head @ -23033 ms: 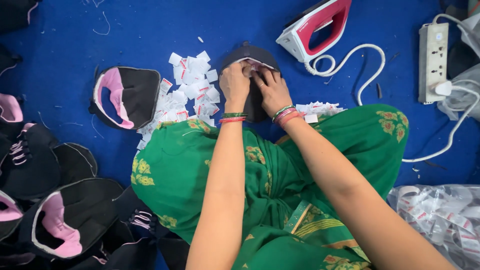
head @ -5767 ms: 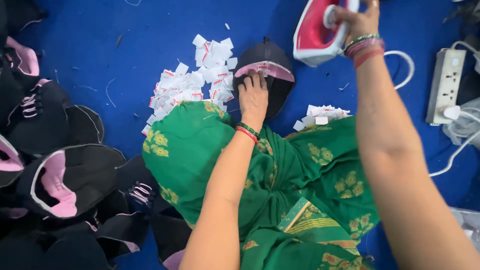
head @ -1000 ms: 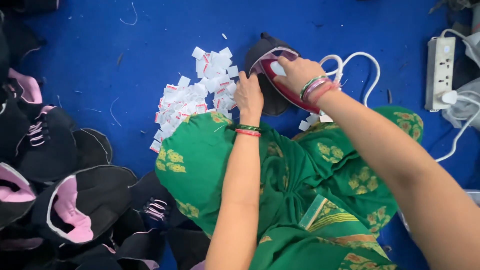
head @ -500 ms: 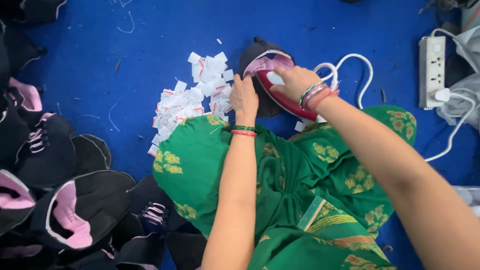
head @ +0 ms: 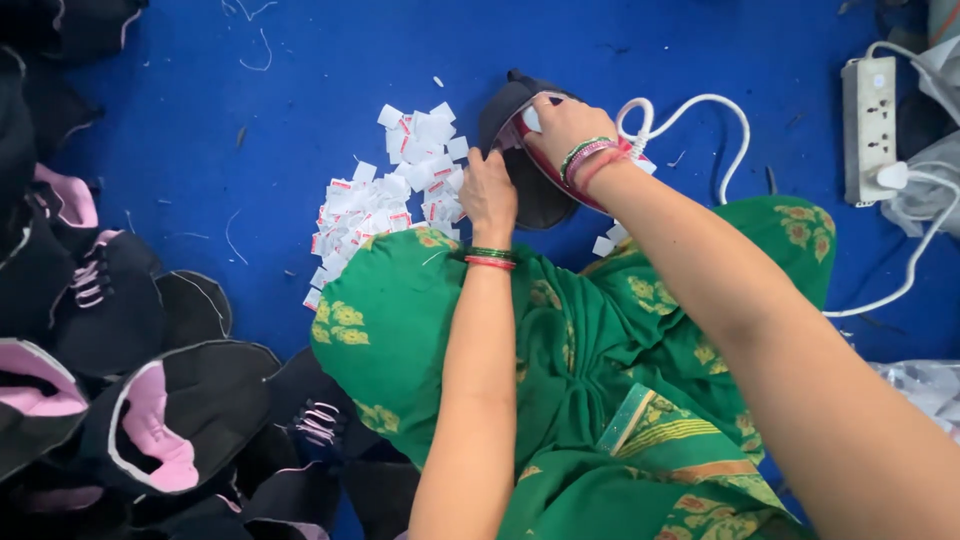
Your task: Ironing small white labels onto black shoe uppers.
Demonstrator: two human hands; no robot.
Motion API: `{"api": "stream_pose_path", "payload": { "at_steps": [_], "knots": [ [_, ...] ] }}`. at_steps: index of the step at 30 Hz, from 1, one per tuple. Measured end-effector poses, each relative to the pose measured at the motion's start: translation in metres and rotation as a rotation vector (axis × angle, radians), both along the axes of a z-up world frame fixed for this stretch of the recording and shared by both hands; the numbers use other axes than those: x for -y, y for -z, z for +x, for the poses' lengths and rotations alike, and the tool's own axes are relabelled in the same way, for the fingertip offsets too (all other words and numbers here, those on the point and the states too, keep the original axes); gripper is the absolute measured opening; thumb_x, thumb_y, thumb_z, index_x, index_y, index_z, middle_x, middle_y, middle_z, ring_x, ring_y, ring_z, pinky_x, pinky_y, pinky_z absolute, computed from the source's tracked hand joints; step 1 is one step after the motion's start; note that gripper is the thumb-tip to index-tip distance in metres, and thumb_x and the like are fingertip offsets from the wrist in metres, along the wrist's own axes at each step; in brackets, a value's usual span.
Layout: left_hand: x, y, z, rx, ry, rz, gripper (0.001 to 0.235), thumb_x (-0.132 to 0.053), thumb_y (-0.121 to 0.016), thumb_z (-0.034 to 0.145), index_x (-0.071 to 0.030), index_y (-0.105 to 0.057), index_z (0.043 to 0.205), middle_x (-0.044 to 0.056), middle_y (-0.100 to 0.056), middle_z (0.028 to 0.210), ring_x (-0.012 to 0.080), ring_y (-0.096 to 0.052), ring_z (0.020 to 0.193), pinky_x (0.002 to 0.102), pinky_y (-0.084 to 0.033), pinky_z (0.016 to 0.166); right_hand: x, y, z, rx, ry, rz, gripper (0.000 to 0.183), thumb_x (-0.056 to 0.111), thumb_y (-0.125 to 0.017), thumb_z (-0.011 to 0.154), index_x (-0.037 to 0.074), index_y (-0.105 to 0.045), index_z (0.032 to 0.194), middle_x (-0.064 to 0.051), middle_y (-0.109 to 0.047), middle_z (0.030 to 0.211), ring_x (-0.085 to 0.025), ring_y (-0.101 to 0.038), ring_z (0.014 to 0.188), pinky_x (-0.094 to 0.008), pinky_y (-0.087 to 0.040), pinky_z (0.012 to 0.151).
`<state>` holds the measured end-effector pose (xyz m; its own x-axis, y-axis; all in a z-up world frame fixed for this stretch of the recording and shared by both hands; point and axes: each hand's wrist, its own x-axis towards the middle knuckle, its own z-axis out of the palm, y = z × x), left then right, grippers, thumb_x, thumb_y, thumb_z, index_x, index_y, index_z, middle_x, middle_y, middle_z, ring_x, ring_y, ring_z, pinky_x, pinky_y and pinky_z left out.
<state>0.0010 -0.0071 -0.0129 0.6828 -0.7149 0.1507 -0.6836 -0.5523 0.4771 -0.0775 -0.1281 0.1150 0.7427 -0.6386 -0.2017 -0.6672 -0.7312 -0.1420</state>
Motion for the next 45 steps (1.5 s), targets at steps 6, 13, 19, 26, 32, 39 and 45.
{"api": "stream_pose_path", "payload": {
  "at_steps": [6, 13, 19, 26, 32, 39, 45],
  "knots": [
    [-0.001, -0.013, 0.005, -0.059, -0.004, 0.0, 0.026, -0.002, -0.064, 0.081, -0.009, -0.07, 0.105, 0.017, -0.061, 0.112, 0.0386, -0.068, 0.095, 0.05, -0.058, 0.074, -0.001, -0.008, -0.013, -0.012, -0.016, -0.029, 0.055, 0.041, -0.068, 0.095, 0.003, -0.059, 0.134, -0.023, -0.073, 0.103, -0.042, -0.072, 0.09, -0.051, -0.059, 0.073],
    [0.007, -0.01, 0.0, -0.048, 0.014, 0.111, 0.033, -0.008, -0.065, 0.088, -0.016, -0.066, 0.121, 0.018, -0.055, 0.119, 0.0362, -0.068, 0.095, 0.047, -0.059, 0.073, -0.008, -0.012, -0.011, -0.098, -0.022, -0.043, 0.046, 0.038, -0.067, 0.096, 0.003, -0.06, 0.124, -0.022, -0.074, 0.094, -0.041, -0.073, 0.085, -0.051, -0.06, 0.071],
    [0.01, -0.037, -0.009, 0.094, 0.04, 0.253, 0.059, -0.01, -0.065, 0.081, -0.028, -0.061, 0.137, 0.017, -0.05, 0.109, 0.0341, -0.066, 0.084, 0.042, -0.058, 0.06, -0.007, 0.0, -0.006, -0.054, -0.005, -0.083, 0.047, 0.039, -0.071, 0.091, 0.003, -0.06, 0.119, -0.023, -0.073, 0.094, -0.041, -0.073, 0.085, -0.051, -0.06, 0.069],
    [0.012, 0.008, -0.005, 0.077, 0.108, 0.261, 0.02, -0.02, -0.065, 0.093, -0.022, -0.066, 0.113, 0.016, -0.051, 0.124, 0.0328, -0.068, 0.098, 0.044, -0.058, 0.08, -0.013, -0.006, -0.025, -0.119, -0.109, -0.08, 0.05, 0.039, -0.071, 0.091, 0.003, -0.06, 0.123, -0.021, -0.075, 0.092, -0.039, -0.074, 0.087, -0.05, -0.06, 0.071],
    [0.01, -0.035, -0.009, -0.154, 0.024, 0.022, 0.06, -0.002, -0.066, 0.081, -0.012, -0.053, 0.139, 0.026, -0.051, 0.126, 0.0437, -0.068, 0.095, 0.05, -0.058, 0.075, -0.002, -0.005, 0.005, -0.07, 0.076, -0.043, 0.04, 0.035, -0.067, 0.096, 0.004, -0.062, 0.12, -0.022, -0.073, 0.102, -0.041, -0.073, 0.089, -0.05, -0.06, 0.075],
    [0.007, -0.049, 0.003, -0.276, 0.011, 0.007, 0.077, 0.004, -0.063, 0.075, -0.016, -0.045, 0.147, 0.027, -0.046, 0.142, 0.0434, -0.068, 0.1, 0.05, -0.058, 0.08, 0.008, -0.027, -0.026, -0.087, -0.064, 0.04, 0.046, 0.043, -0.068, 0.094, 0.007, -0.064, 0.123, -0.024, -0.072, 0.108, -0.042, -0.071, 0.098, -0.052, -0.058, 0.081],
    [-0.02, -0.102, 0.067, -0.29, -0.242, -0.575, 0.033, 0.002, -0.053, 0.087, -0.014, -0.072, 0.108, 0.011, -0.072, 0.11, 0.034, -0.069, 0.107, 0.044, -0.053, 0.094, 0.06, -0.052, -0.071, -0.065, 0.004, 0.179, 0.064, 0.06, -0.08, 0.081, 0.014, -0.073, 0.125, -0.022, -0.074, 0.107, -0.041, -0.07, 0.09, -0.05, -0.056, 0.084]
  ]
}}
